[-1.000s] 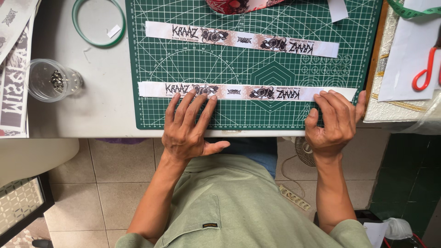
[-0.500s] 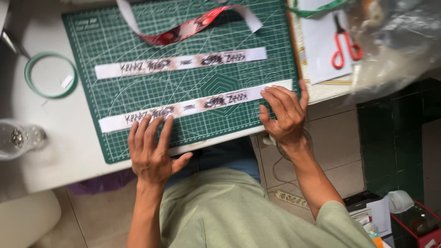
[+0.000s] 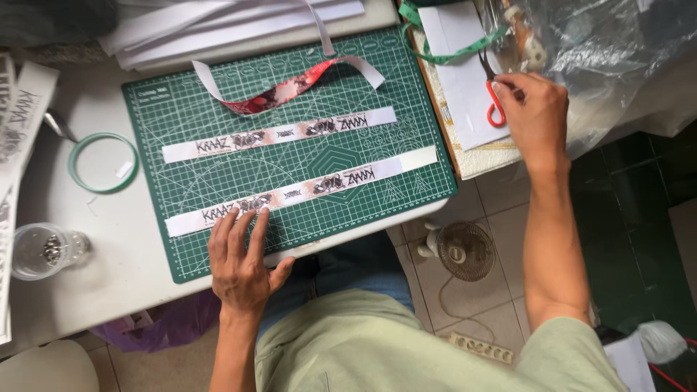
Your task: The person assembles printed fabric lanyards by attaching metal swivel clasps to the ends. They handle multiple lanyards, attach hardware, and organize the finished items on a nearby surface. The person also uses scissors to cut a roll of tape.
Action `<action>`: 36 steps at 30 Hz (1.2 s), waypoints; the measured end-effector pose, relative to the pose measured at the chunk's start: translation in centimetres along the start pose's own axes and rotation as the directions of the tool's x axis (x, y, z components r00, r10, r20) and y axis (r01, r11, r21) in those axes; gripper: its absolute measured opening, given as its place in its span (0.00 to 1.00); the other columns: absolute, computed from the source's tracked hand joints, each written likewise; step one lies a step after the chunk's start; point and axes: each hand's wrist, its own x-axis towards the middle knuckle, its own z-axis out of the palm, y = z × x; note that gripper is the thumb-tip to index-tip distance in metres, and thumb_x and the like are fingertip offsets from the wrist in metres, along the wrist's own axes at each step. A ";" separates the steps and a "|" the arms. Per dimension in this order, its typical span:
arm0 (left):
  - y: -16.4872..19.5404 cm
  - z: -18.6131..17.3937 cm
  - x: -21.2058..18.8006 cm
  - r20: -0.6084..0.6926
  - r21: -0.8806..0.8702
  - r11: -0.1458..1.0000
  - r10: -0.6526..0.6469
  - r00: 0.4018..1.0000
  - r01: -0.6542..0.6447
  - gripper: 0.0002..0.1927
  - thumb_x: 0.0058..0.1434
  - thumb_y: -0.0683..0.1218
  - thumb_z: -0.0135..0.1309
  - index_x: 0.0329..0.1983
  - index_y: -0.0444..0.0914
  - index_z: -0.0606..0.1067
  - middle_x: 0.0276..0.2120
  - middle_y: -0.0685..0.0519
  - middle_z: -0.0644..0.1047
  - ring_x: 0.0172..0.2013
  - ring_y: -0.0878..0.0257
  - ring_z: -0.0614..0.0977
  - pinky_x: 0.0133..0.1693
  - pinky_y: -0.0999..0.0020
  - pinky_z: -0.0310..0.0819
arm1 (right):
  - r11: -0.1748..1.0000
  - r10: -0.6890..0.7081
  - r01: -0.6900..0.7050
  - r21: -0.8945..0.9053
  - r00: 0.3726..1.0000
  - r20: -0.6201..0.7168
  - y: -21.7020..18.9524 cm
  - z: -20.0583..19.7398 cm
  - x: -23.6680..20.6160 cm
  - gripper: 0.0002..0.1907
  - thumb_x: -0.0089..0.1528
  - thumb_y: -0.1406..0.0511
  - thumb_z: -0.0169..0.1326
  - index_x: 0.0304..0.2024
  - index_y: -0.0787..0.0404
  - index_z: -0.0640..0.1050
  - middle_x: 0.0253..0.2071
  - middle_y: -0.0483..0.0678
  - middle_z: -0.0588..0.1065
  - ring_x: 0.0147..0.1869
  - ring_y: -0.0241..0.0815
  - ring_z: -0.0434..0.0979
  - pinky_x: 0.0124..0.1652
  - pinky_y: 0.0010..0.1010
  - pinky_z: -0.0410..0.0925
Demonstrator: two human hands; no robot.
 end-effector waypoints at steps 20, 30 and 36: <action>-0.8 0.7 0.2 -0.002 -0.064 0.997 0.040 0.999 -0.040 0.36 0.63 0.67 0.52 0.61 0.35 0.75 0.57 0.42 0.74 0.63 0.42 0.71 0.66 0.44 0.64 | 0.976 -0.054 0.073 0.207 0.994 -0.097 9.9 5.6 10.2 0.10 0.68 0.69 0.62 0.50 0.70 0.83 0.46 0.52 0.82 0.46 0.40 0.81 0.47 0.31 0.72; -0.9 -0.1 1.0 -0.055 -0.105 0.994 0.011 0.998 -0.017 0.38 0.63 0.67 0.56 0.62 0.33 0.74 0.56 0.41 0.75 0.64 0.44 0.72 0.68 0.46 0.64 | 0.936 -0.090 0.015 0.352 0.976 0.199 11.5 11.5 8.5 0.15 0.78 0.66 0.45 0.65 0.67 0.71 0.42 0.44 0.74 0.42 0.32 0.72 0.46 0.25 0.67; -3.3 -2.4 3.4 -0.110 -0.404 0.874 -0.340 0.934 0.271 0.17 0.69 0.49 0.56 0.58 0.40 0.77 0.55 0.47 0.78 0.61 0.51 0.77 0.64 0.55 0.72 | 0.944 -0.329 0.307 0.119 0.890 0.316 9.6 10.1 5.3 0.08 0.78 0.68 0.55 0.57 0.67 0.77 0.39 0.50 0.74 0.37 0.35 0.71 0.40 0.25 0.67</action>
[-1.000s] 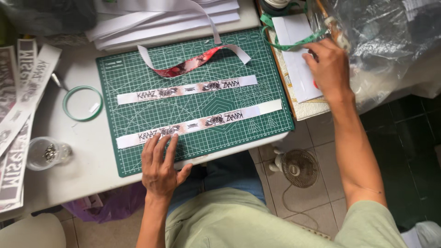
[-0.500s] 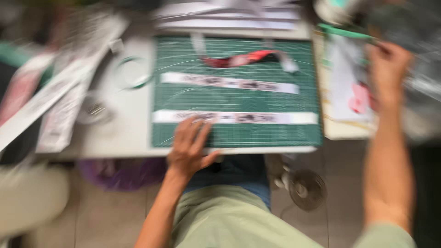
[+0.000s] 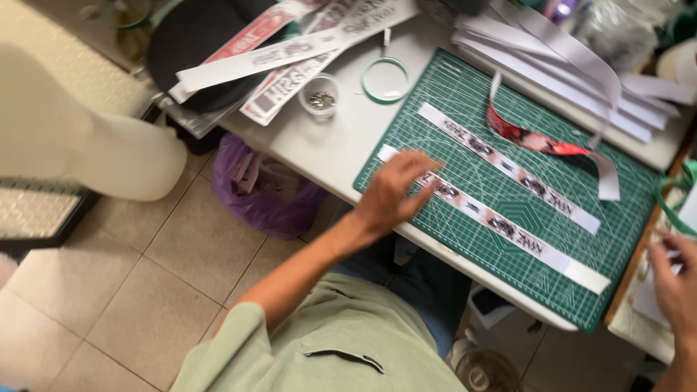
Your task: The person assembles printed fabric lanyards by attaching metal swivel clasps to the ends. They handle multiple lanyards, attach hardware, and organize the finished items on a nearby surface. The person also uses scissors to cut a roll of tape.
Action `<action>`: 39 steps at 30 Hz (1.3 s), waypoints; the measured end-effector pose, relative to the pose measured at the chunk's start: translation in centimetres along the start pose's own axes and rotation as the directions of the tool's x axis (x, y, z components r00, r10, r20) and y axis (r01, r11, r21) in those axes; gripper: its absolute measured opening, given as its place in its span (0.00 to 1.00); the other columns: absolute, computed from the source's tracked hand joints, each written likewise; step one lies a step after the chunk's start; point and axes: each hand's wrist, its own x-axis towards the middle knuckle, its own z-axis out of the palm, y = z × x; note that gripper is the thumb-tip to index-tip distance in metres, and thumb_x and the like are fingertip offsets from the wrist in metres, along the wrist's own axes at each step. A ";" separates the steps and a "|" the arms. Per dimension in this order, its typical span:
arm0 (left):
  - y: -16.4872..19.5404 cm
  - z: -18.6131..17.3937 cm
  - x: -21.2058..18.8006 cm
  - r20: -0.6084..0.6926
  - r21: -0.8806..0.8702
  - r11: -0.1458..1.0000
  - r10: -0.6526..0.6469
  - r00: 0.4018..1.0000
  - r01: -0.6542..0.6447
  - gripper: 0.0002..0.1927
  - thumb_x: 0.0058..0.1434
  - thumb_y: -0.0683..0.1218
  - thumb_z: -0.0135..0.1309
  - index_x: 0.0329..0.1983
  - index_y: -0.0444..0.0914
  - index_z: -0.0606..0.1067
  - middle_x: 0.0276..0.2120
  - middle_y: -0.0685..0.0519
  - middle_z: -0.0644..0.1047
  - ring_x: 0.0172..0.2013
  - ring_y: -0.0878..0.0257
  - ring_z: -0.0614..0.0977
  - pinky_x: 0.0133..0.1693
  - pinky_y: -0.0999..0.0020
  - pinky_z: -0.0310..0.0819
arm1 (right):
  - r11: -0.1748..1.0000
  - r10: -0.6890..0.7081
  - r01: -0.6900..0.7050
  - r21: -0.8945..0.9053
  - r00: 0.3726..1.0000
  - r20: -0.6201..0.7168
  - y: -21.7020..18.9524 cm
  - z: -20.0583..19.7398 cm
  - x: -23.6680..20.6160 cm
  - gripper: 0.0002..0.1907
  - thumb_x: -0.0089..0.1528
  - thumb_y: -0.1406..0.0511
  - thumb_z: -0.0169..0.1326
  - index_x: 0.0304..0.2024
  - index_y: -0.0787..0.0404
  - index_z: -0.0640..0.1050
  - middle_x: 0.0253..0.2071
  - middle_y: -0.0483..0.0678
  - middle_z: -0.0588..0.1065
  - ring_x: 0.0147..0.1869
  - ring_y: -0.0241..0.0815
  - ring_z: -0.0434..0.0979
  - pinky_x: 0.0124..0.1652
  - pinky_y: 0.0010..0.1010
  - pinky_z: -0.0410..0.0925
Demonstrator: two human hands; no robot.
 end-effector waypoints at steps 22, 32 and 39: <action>-6.3 -1.9 7.5 -0.169 0.480 0.875 0.168 0.971 -0.068 0.07 0.58 0.34 0.55 0.39 0.33 0.77 0.39 0.47 0.77 0.45 0.55 0.76 0.47 0.60 0.72 | 0.995 -0.056 0.039 0.093 0.981 0.185 -26.4 -1.4 -0.8 0.13 0.68 0.64 0.56 0.54 0.56 0.83 0.42 0.49 0.83 0.40 0.37 0.83 0.39 0.28 0.75; 7.6 2.1 0.8 -0.066 -0.259 0.963 0.065 0.996 -0.079 0.10 0.68 0.46 0.58 0.52 0.43 0.78 0.43 0.57 0.81 0.48 0.63 0.80 0.54 0.66 0.74 | 0.631 0.011 0.004 0.776 1.000 -0.015 -34.7 2.8 0.3 0.14 0.73 0.65 0.56 0.57 0.69 0.79 0.46 0.51 0.79 0.46 0.35 0.79 0.45 0.25 0.74; 8.0 1.1 -0.6 -0.153 -0.233 0.970 0.029 0.988 -0.064 0.10 0.68 0.45 0.59 0.51 0.41 0.78 0.44 0.55 0.80 0.49 0.61 0.80 0.54 0.64 0.75 | 0.342 0.074 -0.105 0.934 0.994 0.084 -35.9 4.5 1.6 0.14 0.73 0.66 0.58 0.56 0.71 0.79 0.41 0.46 0.77 0.39 0.31 0.71 0.41 0.22 0.66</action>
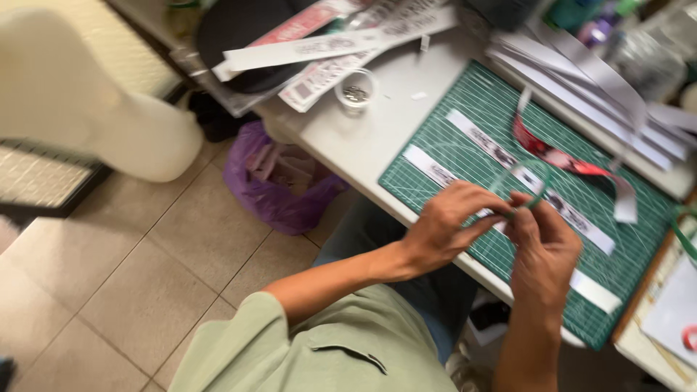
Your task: The person assembles printed fabric lanyards by attaching metal swivel clasps to the ends. They handle multiple lanyards, attach hardware, and organize the finished items on a nearby surface. The person also uses scissors to cut a roll of tape.
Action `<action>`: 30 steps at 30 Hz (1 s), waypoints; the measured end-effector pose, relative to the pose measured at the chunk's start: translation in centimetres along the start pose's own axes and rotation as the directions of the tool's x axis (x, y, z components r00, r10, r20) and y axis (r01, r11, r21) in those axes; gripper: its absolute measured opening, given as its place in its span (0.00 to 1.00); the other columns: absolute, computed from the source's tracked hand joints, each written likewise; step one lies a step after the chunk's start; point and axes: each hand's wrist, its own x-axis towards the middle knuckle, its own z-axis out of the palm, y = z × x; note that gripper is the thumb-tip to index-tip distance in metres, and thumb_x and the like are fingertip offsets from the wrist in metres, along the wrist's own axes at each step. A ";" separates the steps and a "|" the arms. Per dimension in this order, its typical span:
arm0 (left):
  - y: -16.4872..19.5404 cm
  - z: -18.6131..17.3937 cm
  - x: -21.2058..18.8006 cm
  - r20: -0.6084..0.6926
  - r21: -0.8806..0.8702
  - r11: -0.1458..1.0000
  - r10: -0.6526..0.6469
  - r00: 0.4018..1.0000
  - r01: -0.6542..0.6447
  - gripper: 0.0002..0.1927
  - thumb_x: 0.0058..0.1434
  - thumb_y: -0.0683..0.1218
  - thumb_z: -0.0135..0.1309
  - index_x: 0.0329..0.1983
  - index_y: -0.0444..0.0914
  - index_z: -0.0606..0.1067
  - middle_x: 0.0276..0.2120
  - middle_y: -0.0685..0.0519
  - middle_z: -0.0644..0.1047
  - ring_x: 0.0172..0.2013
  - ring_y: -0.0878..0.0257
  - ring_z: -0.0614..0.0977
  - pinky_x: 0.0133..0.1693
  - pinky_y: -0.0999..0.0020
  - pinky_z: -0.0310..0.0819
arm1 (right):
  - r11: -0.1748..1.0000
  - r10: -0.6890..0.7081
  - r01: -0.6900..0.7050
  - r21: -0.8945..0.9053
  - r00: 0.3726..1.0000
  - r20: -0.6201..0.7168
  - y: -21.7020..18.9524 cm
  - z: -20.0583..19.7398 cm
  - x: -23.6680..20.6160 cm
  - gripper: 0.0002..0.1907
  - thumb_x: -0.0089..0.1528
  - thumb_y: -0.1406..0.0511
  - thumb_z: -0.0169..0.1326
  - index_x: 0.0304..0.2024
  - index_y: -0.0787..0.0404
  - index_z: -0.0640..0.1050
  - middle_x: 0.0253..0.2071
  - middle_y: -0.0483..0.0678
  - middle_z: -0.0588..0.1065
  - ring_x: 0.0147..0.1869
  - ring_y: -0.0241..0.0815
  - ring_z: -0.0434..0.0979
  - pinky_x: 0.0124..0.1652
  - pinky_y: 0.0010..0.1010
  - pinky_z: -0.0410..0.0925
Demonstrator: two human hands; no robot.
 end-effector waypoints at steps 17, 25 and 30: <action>0.9 -2.2 0.7 0.127 -0.538 0.749 -0.380 0.916 0.386 0.44 0.58 0.62 0.60 0.72 0.38 0.59 0.67 0.41 0.62 0.69 0.44 0.67 0.60 0.48 0.75 | 0.973 -0.058 0.108 -0.203 0.970 0.235 -0.5 1.3 -1.8 0.12 0.74 0.64 0.54 0.46 0.69 0.80 0.34 0.45 0.74 0.38 0.31 0.71 0.41 0.23 0.64; 0.5 -3.7 0.0 0.098 -0.575 0.704 -0.447 0.889 0.417 0.45 0.60 0.60 0.62 0.73 0.35 0.59 0.64 0.40 0.65 0.67 0.44 0.70 0.61 0.52 0.75 | 0.976 -0.054 0.105 -0.191 0.966 0.253 -1.0 2.8 -1.4 0.10 0.70 0.64 0.57 0.47 0.67 0.80 0.40 0.46 0.77 0.40 0.31 0.72 0.40 0.22 0.66; -0.2 -4.2 0.0 0.233 -0.841 0.298 -0.554 0.799 0.451 0.46 0.58 0.58 0.62 0.71 0.32 0.54 0.59 0.40 0.63 0.60 0.48 0.72 0.55 0.51 0.79 | 0.966 -0.090 0.153 -0.211 0.955 0.282 -1.6 4.0 -1.9 0.09 0.69 0.67 0.59 0.48 0.67 0.80 0.39 0.44 0.76 0.37 0.28 0.69 0.39 0.20 0.64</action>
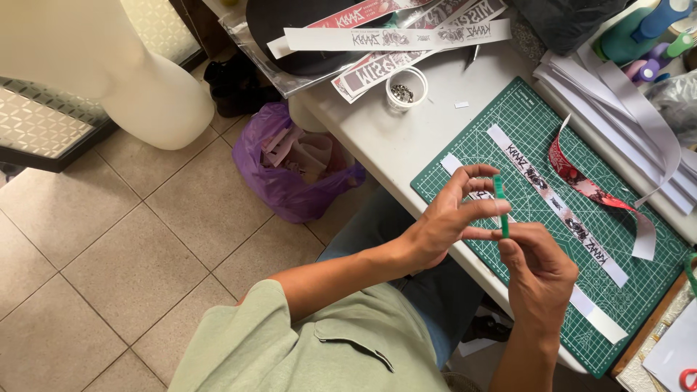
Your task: The person assembles printed fabric lanyards by attaching metal swivel clasps to the ends. They handle multiple lanyards, attach hardware, and organize the finished items on a nearby surface. The person also uses scissors to cut a roll of tape.
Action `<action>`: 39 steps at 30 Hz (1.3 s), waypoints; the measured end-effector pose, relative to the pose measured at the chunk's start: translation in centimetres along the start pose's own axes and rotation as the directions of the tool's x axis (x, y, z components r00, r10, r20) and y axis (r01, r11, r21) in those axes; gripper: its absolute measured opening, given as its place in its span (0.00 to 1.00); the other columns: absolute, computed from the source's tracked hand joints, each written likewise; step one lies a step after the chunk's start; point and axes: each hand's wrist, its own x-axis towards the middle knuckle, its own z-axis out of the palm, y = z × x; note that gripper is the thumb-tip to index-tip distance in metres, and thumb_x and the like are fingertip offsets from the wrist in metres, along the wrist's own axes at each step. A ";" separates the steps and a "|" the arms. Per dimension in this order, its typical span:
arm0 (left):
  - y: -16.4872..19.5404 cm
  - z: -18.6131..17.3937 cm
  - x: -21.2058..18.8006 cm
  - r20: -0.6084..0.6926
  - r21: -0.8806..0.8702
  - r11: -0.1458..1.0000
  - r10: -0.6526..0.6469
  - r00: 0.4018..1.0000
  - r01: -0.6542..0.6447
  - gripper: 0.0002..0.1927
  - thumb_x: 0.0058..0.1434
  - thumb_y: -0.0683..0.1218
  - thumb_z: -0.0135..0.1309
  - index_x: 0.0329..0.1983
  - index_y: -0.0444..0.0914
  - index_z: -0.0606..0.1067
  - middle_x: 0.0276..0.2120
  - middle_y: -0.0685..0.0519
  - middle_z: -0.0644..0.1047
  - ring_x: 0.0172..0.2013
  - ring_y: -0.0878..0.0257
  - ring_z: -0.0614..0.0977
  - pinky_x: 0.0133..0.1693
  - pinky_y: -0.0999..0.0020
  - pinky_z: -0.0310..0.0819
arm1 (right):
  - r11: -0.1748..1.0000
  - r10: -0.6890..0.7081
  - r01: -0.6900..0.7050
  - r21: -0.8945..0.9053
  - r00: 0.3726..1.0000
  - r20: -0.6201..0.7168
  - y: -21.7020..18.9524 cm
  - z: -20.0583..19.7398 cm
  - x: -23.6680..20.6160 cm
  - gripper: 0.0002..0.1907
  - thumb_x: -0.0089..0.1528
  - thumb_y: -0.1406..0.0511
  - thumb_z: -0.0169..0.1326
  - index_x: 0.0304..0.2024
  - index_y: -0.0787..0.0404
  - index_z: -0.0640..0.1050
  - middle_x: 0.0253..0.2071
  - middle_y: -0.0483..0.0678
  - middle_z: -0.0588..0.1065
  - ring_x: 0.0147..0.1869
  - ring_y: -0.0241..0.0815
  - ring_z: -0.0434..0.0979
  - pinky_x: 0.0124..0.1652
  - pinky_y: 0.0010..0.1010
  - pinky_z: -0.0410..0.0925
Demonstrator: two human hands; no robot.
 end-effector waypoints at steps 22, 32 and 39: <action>-1.2 -2.5 -1.2 0.019 -0.325 0.895 -0.317 0.948 0.306 0.45 0.60 0.68 0.56 0.64 0.31 0.58 0.53 0.38 0.71 0.51 0.50 0.81 0.59 0.59 0.77 | 0.960 0.278 -0.278 0.009 0.960 -0.039 -1.1 1.5 -0.1 0.14 0.67 0.69 0.59 0.54 0.68 0.81 0.35 0.42 0.78 0.34 0.25 0.69 0.32 0.17 0.62; 1.3 -3.5 0.8 0.086 -0.256 0.916 -0.296 0.951 0.309 0.41 0.65 0.69 0.44 0.67 0.33 0.62 0.56 0.36 0.73 0.51 0.50 0.83 0.56 0.59 0.79 | 0.986 0.162 -0.164 -0.005 0.980 -0.111 -1.8 1.5 -1.5 0.13 0.70 0.69 0.54 0.56 0.65 0.79 0.44 0.45 0.79 0.37 0.29 0.73 0.38 0.20 0.67; 3.7 -6.7 4.5 0.206 -0.220 0.942 -0.210 0.956 0.255 0.42 0.69 0.70 0.41 0.67 0.31 0.72 0.57 0.34 0.76 0.46 0.52 0.84 0.49 0.63 0.82 | 0.965 0.235 -0.232 -0.121 0.972 0.009 0.6 0.0 -4.1 0.12 0.67 0.67 0.54 0.51 0.65 0.81 0.42 0.45 0.81 0.38 0.32 0.75 0.40 0.24 0.71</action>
